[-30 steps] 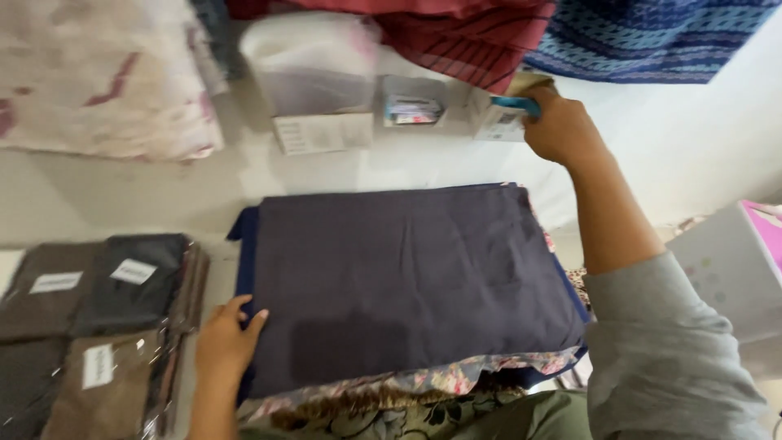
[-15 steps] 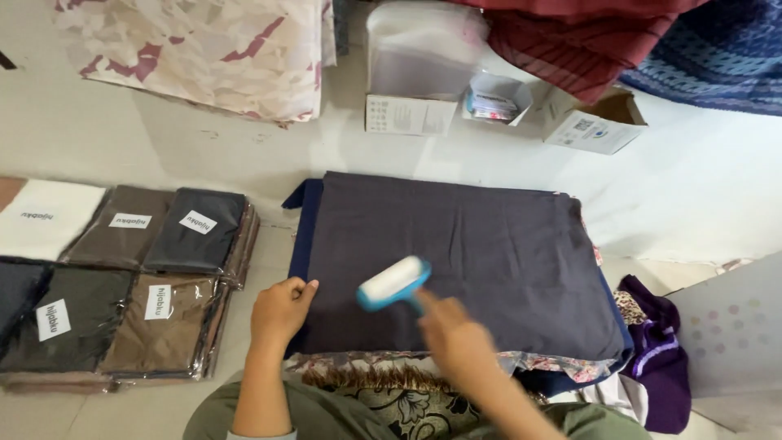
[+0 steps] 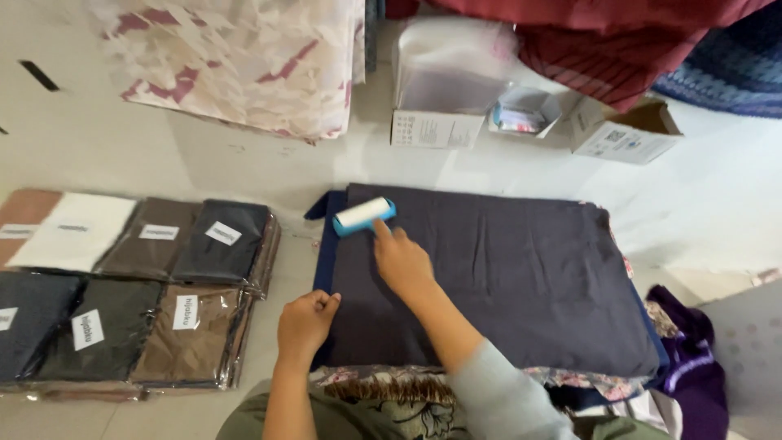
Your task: The person folds a brown fabric item by hand, places it into a clear plastic bag, seals the bag with a label, and then uses a lint roller to clean a larger grey fabric item on a blue surface.
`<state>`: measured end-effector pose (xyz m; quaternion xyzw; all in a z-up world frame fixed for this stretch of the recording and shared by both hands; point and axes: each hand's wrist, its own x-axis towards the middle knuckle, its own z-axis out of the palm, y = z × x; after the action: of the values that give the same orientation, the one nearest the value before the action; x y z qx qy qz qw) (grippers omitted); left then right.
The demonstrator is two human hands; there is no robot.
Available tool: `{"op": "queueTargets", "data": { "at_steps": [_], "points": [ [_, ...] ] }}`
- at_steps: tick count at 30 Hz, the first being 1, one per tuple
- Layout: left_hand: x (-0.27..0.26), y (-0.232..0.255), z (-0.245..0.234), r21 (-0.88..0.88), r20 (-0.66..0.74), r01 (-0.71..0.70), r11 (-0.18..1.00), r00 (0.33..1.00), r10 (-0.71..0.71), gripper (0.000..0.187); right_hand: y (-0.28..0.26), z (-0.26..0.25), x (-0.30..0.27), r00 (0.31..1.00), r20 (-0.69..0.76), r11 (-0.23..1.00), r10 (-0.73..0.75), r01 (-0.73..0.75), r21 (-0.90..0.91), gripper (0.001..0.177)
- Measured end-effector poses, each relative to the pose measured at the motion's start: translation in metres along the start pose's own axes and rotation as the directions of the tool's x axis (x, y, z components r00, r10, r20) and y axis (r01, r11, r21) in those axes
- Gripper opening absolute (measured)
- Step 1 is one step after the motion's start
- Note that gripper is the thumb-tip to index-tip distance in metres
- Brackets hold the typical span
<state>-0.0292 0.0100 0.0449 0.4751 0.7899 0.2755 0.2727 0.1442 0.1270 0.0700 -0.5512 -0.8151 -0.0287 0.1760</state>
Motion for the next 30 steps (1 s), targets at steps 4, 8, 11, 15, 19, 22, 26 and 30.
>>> {"op": "queueTargets", "data": {
  "at_steps": [4, 8, 11, 15, 19, 22, 26, 30],
  "points": [
    [0.005, 0.0, -0.005, 0.028, 0.087, 0.021, 0.999, 0.996, -0.023, 0.032, 0.024, -0.044, -0.148, 0.982, -0.179, 0.987, -0.067, 0.039, -0.156, 0.046],
    [0.005, -0.002, -0.002, 0.094, 0.127, 0.019, 0.995, 0.991, -0.031, 0.039, 0.042, -0.065, -0.258, 0.976, -0.005, 0.942, 0.218, -0.212, -0.259, 0.059],
    [0.008, -0.004, -0.001, 0.096, 0.135, 0.011, 0.995, 0.991, -0.024, 0.041, 0.044, -0.083, -0.24, 0.958, 0.028, 0.917, 0.285, -0.264, -0.298, 0.059],
    [0.006, 0.003, -0.007, 0.07, 0.137, 0.031, 0.997, 0.99, -0.041, 0.037, 0.058, -0.059, -0.134, 0.964, -0.257, 0.927, 0.073, -0.16, -0.338, 0.047],
    [0.002, 0.005, -0.007, 0.025, 0.104, 0.028, 0.999, 0.994, -0.03, 0.035, 0.083, 0.0, -0.019, 0.949, -0.26, 0.96, 0.18, -0.227, -0.163, 0.04],
    [0.0, 0.007, -0.011, 0.015, 0.08, 0.031, 0.999, 0.996, -0.033, 0.033, 0.091, 0.0, 0.014, 0.958, -0.112, 0.962, 0.265, -0.27, -0.036, 0.044],
    [-0.001, 0.008, -0.014, 0.024, 0.111, 0.025, 0.999, 0.993, -0.027, 0.035, 0.088, -0.037, -0.061, 0.971, -0.094, 0.968, 0.218, -0.228, -0.106, 0.045],
    [-0.011, 0.024, -0.027, 0.009, 0.155, 0.042, 0.999, 0.987, -0.043, 0.045, 0.078, -0.09, -0.203, 0.978, -0.066, 0.979, 0.197, -0.193, 0.06, 0.051]
  ]
}}
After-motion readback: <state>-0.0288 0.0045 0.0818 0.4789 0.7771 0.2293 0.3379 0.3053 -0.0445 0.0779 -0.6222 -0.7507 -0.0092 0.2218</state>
